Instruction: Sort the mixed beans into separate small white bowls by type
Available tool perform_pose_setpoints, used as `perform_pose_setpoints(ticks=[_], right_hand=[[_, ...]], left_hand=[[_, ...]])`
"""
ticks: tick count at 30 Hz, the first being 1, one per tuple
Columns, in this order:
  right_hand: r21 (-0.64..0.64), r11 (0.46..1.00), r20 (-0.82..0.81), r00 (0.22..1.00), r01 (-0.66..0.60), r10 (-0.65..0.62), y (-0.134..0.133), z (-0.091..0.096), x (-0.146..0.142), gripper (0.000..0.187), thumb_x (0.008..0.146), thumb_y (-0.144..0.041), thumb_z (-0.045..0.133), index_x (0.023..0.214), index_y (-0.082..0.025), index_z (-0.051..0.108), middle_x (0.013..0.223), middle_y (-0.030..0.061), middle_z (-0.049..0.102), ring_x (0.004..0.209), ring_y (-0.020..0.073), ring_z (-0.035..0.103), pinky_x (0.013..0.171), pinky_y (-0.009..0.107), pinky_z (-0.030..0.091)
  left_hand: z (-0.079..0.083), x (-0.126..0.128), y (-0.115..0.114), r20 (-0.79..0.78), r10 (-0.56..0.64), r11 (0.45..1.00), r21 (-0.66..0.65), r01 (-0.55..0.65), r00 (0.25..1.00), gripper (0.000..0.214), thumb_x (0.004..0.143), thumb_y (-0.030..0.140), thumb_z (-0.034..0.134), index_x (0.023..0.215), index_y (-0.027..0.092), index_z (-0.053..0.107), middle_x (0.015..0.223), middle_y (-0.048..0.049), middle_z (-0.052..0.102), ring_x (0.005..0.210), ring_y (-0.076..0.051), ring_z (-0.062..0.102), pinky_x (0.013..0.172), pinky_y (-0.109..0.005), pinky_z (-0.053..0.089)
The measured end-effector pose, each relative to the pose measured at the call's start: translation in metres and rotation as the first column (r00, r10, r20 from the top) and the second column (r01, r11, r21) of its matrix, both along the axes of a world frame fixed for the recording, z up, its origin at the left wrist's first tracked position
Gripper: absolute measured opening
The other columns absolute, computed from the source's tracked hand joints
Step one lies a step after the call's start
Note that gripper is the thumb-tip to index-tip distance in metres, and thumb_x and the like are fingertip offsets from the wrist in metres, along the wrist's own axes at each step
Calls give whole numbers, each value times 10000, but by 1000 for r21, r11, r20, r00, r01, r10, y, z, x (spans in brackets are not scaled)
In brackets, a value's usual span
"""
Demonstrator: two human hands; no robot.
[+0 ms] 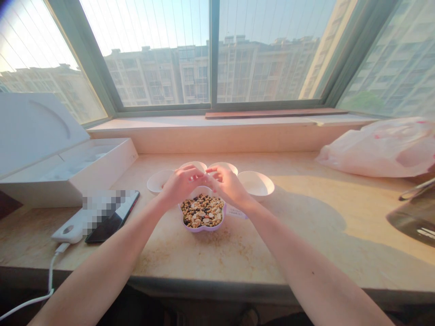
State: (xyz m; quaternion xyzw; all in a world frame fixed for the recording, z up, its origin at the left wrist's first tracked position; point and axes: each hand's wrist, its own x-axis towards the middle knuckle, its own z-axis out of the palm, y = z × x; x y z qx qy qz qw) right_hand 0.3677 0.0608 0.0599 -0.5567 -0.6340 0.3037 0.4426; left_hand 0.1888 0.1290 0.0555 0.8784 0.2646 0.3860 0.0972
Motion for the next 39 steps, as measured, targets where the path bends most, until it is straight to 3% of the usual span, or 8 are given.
perform_pose_setpoints(ticks=[3,6,9,13,19,27,36,39], right_hand=[[55,997,313,949,-49,29,-4,-1,-4,334,986,-446,505,1075,-198,711,888,85,741,766,204,661,688,320,501],[-28,979,603,778,-202,178,-8,-1,-8,254,945,-253,521,949,-230,774,886,54,756,791,205,663,721,317,480],[-105,949,714,642,-298,280,-9,-3,-11,301,868,-121,534,941,-234,803,976,48,775,839,219,674,739,317,474],[-130,938,756,580,-321,303,-8,-8,-12,300,864,-129,549,967,-231,811,1052,54,774,870,233,685,741,323,476],[-126,934,761,572,-336,308,-5,-11,-12,315,893,-153,538,1037,-238,805,1087,48,770,922,230,692,764,315,474],[-117,941,748,595,-318,294,-1,-18,-9,280,873,-158,553,932,-237,816,942,32,791,828,210,688,709,311,449],[-104,943,672,677,-316,300,-1,-12,-9,249,863,-157,570,824,-228,806,858,26,782,796,192,673,717,310,452],[-89,947,604,739,-310,298,-3,-8,-10,231,885,-169,569,861,-218,792,914,35,780,847,194,674,761,315,471]], left_hand=[[1,-3,3,-62,112,994,-5,-113,992,215,963,248,567,841,198,737,939,-40,720,800,-153,643,741,-271,483],[1,-6,8,-147,214,976,-14,-218,966,227,962,242,530,880,199,737,990,-51,729,832,-176,653,729,-277,468],[-1,-9,13,-221,284,957,-2,-292,933,257,967,223,483,931,205,737,1033,-54,732,860,-191,661,728,-288,454],[-4,-11,18,-331,338,939,49,-342,881,304,970,195,434,875,196,722,1033,-68,730,880,-209,663,747,-310,447],[-5,-11,22,-437,386,920,121,-373,812,328,976,196,404,899,175,723,1036,-103,723,931,-244,662,796,-350,452],[-7,-9,25,-506,371,925,128,-357,779,378,980,210,381,924,178,754,1077,-124,714,990,-268,655,840,-388,453],[-1,-11,23,-458,367,922,61,-383,810,355,999,282,384,992,179,724,1140,-114,704,1006,-253,652,869,-369,466],[3,-13,20,-406,369,919,23,-394,836,349,1001,284,392,999,188,728,1106,-98,710,983,-241,657,880,-361,472]])
